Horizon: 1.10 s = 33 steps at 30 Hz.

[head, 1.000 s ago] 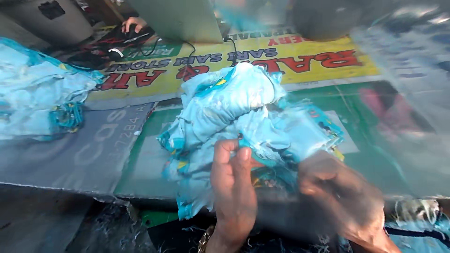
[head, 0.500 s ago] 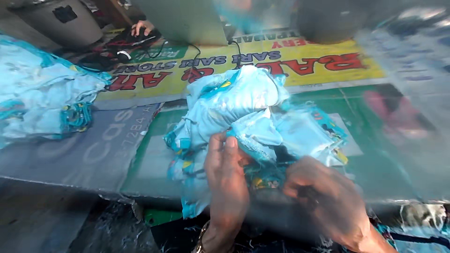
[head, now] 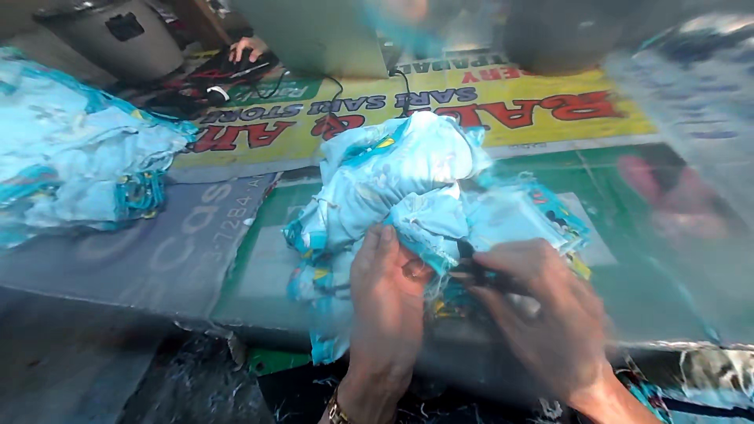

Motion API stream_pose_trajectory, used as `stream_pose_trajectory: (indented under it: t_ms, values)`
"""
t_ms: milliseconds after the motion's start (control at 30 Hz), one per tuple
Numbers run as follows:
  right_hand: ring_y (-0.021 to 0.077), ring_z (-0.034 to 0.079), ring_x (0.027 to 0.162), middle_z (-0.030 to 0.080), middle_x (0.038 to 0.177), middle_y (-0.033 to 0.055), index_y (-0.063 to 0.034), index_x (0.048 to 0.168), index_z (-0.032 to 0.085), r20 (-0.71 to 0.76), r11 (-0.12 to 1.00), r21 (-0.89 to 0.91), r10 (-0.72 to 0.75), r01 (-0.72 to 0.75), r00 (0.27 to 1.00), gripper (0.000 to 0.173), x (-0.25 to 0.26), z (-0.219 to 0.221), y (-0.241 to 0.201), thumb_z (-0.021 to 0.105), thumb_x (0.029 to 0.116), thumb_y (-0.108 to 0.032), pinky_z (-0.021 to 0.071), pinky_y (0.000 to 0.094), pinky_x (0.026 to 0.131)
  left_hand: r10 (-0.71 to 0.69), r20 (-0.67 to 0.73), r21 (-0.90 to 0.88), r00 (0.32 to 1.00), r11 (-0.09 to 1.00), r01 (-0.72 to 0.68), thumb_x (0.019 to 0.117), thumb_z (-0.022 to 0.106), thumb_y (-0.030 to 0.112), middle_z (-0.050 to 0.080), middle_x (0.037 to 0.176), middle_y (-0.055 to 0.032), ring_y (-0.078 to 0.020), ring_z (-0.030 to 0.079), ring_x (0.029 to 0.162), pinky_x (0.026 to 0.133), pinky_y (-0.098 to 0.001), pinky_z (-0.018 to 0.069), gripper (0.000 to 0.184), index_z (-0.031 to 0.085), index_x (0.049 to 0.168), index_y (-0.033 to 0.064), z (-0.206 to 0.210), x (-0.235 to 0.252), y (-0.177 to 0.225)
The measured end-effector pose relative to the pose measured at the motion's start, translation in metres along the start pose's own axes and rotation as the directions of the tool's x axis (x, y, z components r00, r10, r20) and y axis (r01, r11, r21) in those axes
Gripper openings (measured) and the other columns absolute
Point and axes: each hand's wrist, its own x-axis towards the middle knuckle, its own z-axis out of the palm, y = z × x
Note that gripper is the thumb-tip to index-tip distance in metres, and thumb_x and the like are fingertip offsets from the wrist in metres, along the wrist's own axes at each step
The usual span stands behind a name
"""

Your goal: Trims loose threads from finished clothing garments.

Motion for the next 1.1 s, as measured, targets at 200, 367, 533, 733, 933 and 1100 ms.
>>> stream_pose_trajectory:
  t_ms: [200, 367, 533, 733, 933, 1100]
  values:
    - [0.0067, 0.064, 0.08, 0.072, 0.096, 0.0057, -0.0095, 0.108, 0.072, -0.029, 0.999, -0.031, -0.01, 0.009, 1.0, 0.019, 0.001, 0.004, 0.001, 0.068, 0.0988, -0.025, 0.0482, 0.0194, 0.067, -0.031, -0.009, -0.04, 0.999, 0.999, 0.031, 0.1111, 0.034, 0.017, 0.065, 0.078, -0.0052, -0.0105, 0.067, 0.068, 0.065, -0.0259, 0.0584, 0.03, 0.059, 0.097, 0.008, -0.001, -0.001, 0.0]
    - [0.0061, 0.064, 0.082, 0.072, 0.099, 0.0056, -0.0094, 0.11, 0.071, -0.023, 1.0, -0.008, -0.017, 0.017, 1.0, 0.019, 0.0, 0.003, 0.002, 0.068, 0.0991, -0.025, 0.0485, 0.019, 0.068, -0.027, 0.012, -0.033, 1.0, 0.999, 0.028, 0.1108, 0.035, 0.018, 0.068, 0.085, -0.008, -0.0139, 0.07, 0.078, 0.072, -0.0298, 0.0603, 0.03, 0.061, 0.101, 0.0073, -0.002, -0.002, -0.001]
    - [0.0045, 0.064, 0.083, 0.072, 0.099, 0.0047, -0.009, 0.11, 0.071, -0.027, 1.0, 0.01, -0.012, 0.012, 1.0, 0.019, 0.002, 0.005, 0.003, 0.068, 0.0988, -0.024, 0.049, 0.0173, 0.07, -0.021, 0.019, -0.039, 1.0, 0.999, 0.021, 0.1109, 0.036, 0.017, 0.069, 0.083, -0.0079, -0.0135, 0.071, 0.075, 0.069, -0.0287, 0.0609, 0.029, 0.061, 0.101, 0.0067, -0.001, -0.003, -0.002]
    - [0.0039, 0.065, 0.086, 0.072, 0.099, 0.0041, -0.0091, 0.108, 0.072, -0.022, 0.999, 0.037, -0.008, 0.008, 1.0, 0.017, 0.002, 0.005, 0.004, 0.068, 0.0991, -0.024, 0.0506, 0.0165, 0.072, 0.043, 0.069, 0.022, 0.997, 0.999, -0.045, 0.1101, 0.037, 0.016, 0.069, 0.084, -0.0082, -0.0123, 0.07, 0.074, 0.068, -0.0272, 0.0608, 0.027, 0.06, 0.102, 0.0056, -0.004, -0.004, -0.006]
    - [0.0029, 0.066, 0.087, 0.073, 0.098, 0.0039, -0.008, 0.106, 0.072, -0.036, 0.997, 0.075, -0.019, 0.022, 0.999, 0.015, 0.001, 0.005, 0.008, 0.068, 0.0995, -0.021, 0.051, 0.015, 0.072, 0.076, 0.1, 0.035, 0.992, 0.996, -0.079, 0.1099, 0.037, 0.014, 0.069, 0.083, -0.0081, -0.0114, 0.071, 0.073, 0.066, -0.0253, 0.0607, 0.026, 0.06, 0.101, 0.0054, -0.003, -0.006, -0.008]
    - [0.0029, 0.067, 0.089, 0.073, 0.097, 0.0042, -0.0065, 0.104, 0.072, -0.063, 0.991, 0.124, -0.05, 0.057, 0.997, 0.012, 0.0, 0.006, 0.011, 0.068, 0.0994, -0.017, 0.0528, 0.0145, 0.076, 0.061, 0.099, 0.015, 0.993, 0.998, -0.062, 0.1098, 0.038, 0.013, 0.069, 0.082, -0.0084, -0.0114, 0.071, 0.071, 0.064, -0.0249, 0.0605, 0.026, 0.06, 0.1, 0.0047, -0.003, -0.007, -0.008]
